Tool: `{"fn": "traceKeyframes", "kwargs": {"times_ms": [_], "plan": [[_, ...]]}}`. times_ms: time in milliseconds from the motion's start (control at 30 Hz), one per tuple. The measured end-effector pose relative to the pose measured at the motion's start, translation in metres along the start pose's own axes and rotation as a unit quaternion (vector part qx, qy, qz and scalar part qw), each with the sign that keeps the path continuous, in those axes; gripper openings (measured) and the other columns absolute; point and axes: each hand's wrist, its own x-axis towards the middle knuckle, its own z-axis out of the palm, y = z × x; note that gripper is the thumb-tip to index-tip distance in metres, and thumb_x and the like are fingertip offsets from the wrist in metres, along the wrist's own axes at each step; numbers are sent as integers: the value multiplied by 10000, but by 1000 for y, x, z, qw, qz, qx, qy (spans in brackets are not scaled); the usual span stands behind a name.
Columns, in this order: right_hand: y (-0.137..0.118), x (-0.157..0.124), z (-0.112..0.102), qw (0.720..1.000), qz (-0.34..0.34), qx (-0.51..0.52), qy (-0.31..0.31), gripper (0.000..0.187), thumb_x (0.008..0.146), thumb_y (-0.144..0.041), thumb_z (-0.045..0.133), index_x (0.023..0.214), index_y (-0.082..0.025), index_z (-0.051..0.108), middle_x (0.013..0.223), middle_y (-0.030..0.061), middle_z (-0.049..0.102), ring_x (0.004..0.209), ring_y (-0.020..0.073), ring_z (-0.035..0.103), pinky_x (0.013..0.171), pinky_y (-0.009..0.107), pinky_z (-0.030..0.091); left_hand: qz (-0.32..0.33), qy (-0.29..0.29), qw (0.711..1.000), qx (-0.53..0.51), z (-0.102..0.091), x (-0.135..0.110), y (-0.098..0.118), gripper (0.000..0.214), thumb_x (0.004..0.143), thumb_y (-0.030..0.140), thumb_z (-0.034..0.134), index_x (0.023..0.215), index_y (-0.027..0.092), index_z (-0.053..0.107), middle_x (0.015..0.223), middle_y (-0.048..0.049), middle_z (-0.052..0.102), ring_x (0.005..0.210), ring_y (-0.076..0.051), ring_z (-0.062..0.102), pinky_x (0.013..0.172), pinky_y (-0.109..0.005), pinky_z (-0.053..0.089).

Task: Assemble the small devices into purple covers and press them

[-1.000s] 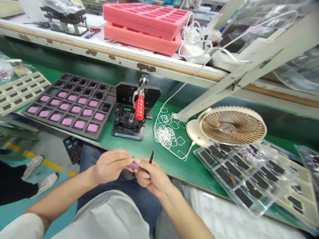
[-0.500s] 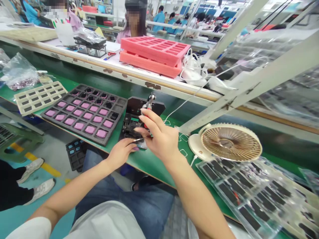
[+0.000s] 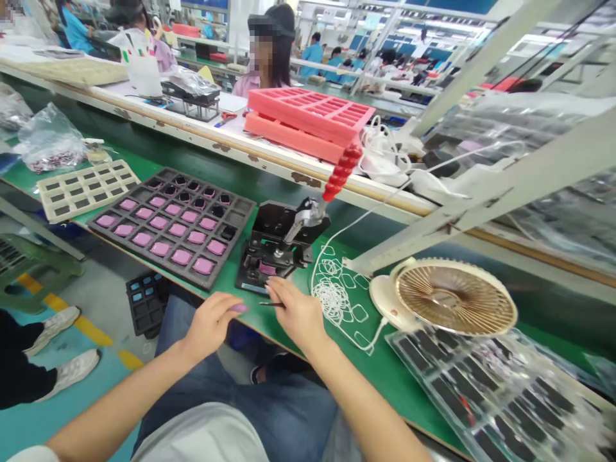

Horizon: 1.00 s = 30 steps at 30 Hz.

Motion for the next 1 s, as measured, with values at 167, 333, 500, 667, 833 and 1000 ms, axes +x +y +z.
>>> {"fn": "traceKeyframes", "kwargs": {"times_ms": [167, 333, 500, 667, 833, 1000], "plan": [[31, 0, 52, 978, 84, -108, -160, 390, 1063, -247, 638, 1452, -239, 677, 1358, 100, 725, 900, 241, 787, 632, 286, 593, -49, 39, 997, 38, -20, -29, 10, 206, 1059, 239, 635, 1211, 216, 772, 1120, -95, 791, 1041, -218, 766, 942, -339, 627], [41, 21, 53, 980, 53, -95, -166, 315, 1019, -201, 700, 1329, -215, 750, 1155, 114, 789, 873, 272, 789, 666, 292, 581, -19, 68, 993, 95, -31, -20, 18, 310, 1069, 209, 605, 1361, 233, 706, 1182, -99, 767, 1090, -215, 750, 981, -363, 627], [29, -1, 41, 990, 53, -77, -110, 359, 1078, -218, 628, 1430, -227, 704, 1376, 109, 720, 1014, 244, 789, 696, 261, 611, 30, 57, 990, 126, -12, 17, 10, 301, 1079, 194, 558, 1338, 208, 713, 1255, -130, 739, 1192, -241, 711, 1089, -427, 590], [11, -50, 1, 996, 64, -2, 55, 291, 1116, -273, 617, 1383, -199, 705, 1355, 87, 734, 1121, 221, 775, 769, 253, 656, 79, -25, 987, 140, 38, 64, -5, 365, 1039, 81, 517, 1295, 195, 751, 1295, -129, 747, 1282, -273, 671, 1163, -481, 545], [-5, -90, -37, 991, 100, 38, 79, 314, 1088, -249, 674, 1399, -214, 672, 1336, 86, 741, 1149, 241, 768, 946, 313, 661, 80, -67, 982, 155, 68, 88, -12, 398, 975, 5, 525, 1271, 130, 759, 1303, -184, 748, 1349, -351, 640, 1190, -579, 502], [-30, -85, -48, 986, 94, 115, 76, 337, 1064, -227, 694, 1399, -238, 663, 1315, 93, 748, 1097, 259, 785, 937, 337, 677, 67, -59, 986, 144, 74, 79, -11, 394, 996, 93, 626, 1385, 105, 689, 1426, -225, 685, 1455, -406, 553, 1240, -650, 405]]}}
